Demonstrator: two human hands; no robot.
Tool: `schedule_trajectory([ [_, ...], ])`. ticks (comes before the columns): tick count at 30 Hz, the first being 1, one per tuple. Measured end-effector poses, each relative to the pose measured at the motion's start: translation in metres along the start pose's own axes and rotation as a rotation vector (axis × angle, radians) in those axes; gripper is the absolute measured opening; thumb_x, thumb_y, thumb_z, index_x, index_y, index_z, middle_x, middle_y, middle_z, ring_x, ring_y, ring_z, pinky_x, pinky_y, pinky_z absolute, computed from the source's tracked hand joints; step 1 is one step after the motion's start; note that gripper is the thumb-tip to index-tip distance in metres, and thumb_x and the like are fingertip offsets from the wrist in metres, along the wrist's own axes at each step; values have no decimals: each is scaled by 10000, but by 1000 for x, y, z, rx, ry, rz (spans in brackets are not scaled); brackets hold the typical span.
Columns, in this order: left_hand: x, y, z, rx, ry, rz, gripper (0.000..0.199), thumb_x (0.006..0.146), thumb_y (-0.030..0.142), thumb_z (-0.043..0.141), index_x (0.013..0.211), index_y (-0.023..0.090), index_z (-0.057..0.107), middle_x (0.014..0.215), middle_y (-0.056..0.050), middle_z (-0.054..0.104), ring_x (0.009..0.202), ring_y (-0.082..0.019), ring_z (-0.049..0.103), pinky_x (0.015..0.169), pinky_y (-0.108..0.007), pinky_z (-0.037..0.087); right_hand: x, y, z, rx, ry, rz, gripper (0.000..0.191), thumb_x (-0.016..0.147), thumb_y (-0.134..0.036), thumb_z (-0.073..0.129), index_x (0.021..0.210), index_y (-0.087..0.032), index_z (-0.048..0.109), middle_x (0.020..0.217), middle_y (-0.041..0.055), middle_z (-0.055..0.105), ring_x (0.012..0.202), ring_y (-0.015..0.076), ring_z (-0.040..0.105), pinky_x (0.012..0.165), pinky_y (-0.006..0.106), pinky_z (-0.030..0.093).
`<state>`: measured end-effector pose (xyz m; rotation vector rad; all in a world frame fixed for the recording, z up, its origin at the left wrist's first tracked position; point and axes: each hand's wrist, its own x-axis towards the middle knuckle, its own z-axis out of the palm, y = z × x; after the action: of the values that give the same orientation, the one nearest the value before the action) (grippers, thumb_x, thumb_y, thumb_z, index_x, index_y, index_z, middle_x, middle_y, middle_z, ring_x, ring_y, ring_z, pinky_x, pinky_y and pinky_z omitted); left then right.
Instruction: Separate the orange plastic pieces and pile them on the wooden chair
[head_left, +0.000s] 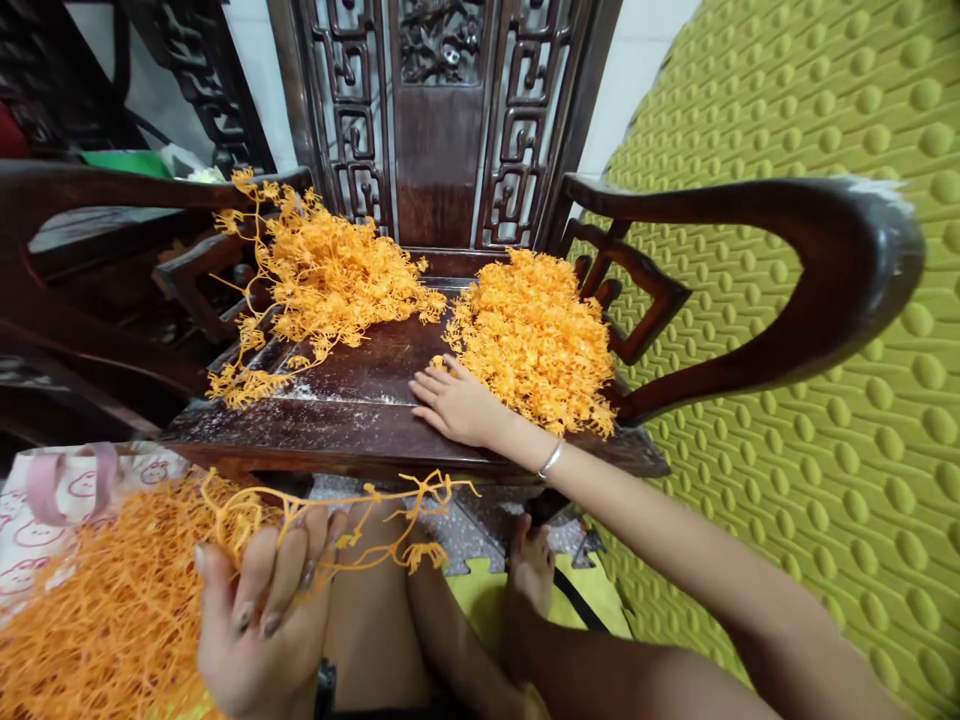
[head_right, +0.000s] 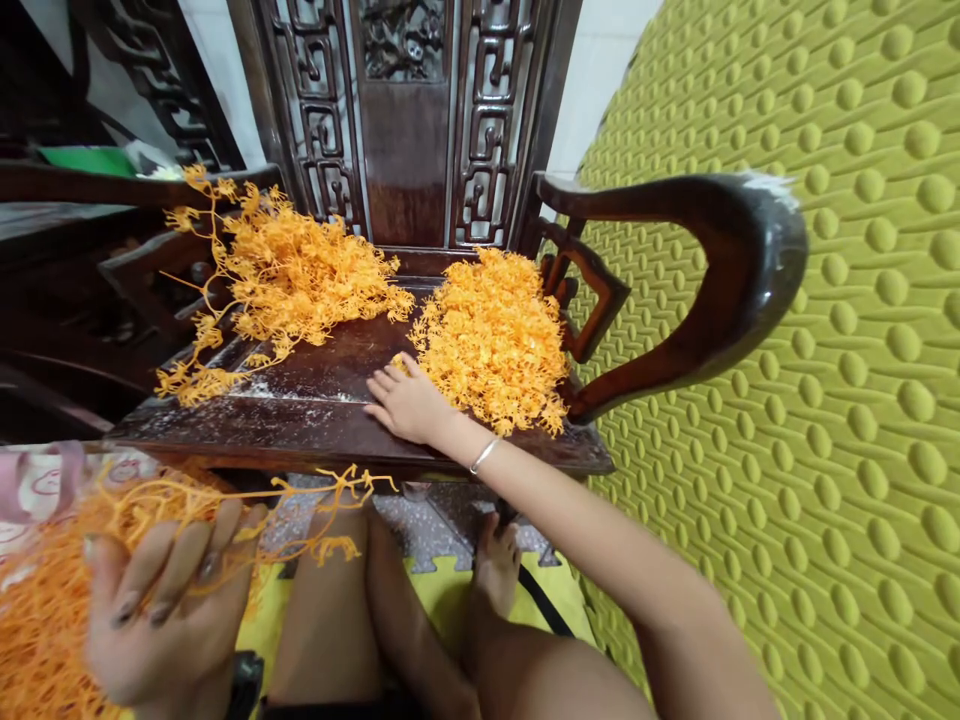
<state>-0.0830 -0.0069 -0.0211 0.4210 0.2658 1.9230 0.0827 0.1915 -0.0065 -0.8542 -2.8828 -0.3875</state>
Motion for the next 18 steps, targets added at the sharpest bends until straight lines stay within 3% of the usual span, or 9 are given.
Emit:
schedule_trajectory([
  [3,1,-5,3,6,18,-4,514,831,338,650,498,175,293,389,45,144,537,-138,420,674,-245,468,-5,10,6,-43,39,184,440,974,-250,376,1219,59,571,1258,259,585,1284,360,448,1134,596,191],
  [6,1,-11,9,8,-22,-25,519,854,359,625,500,176,292,399,45,157,533,-134,401,646,-231,453,-11,3,-4,-22,88,188,383,962,-224,401,1238,-38,590,1343,191,545,1302,345,432,1147,619,117],
  [9,0,-15,13,26,-63,-45,511,904,391,550,508,175,310,414,43,182,536,-128,389,640,-219,440,-16,-20,-26,343,290,196,358,995,-302,363,1256,-218,592,1371,35,550,1291,246,470,1170,583,74],
  [11,-1,-15,13,61,-69,-37,502,921,411,517,517,175,334,424,46,190,529,-122,374,664,-211,439,-19,-36,-45,742,387,239,399,1019,-356,288,1198,-253,629,1284,9,622,1203,185,558,1165,527,183],
  [14,0,-13,10,163,-83,-11,513,907,452,529,515,176,346,431,47,196,526,-121,354,698,-212,432,-23,-51,-64,1064,223,167,476,1008,-453,284,1074,-231,699,1228,33,657,1165,172,593,1110,438,337],
  [16,3,-9,6,251,-92,7,530,885,493,544,511,176,344,442,43,225,532,-126,346,678,-224,421,-24,-54,-62,961,129,123,479,979,-489,364,1091,-166,699,1273,82,626,1277,210,502,1151,435,277],
  [18,9,-4,0,339,-80,50,539,867,532,549,511,180,349,455,39,255,540,-134,333,676,-243,414,-25,-54,-48,729,119,170,571,956,-516,404,1203,-55,631,1355,164,545,1382,260,357,1192,445,182],
])
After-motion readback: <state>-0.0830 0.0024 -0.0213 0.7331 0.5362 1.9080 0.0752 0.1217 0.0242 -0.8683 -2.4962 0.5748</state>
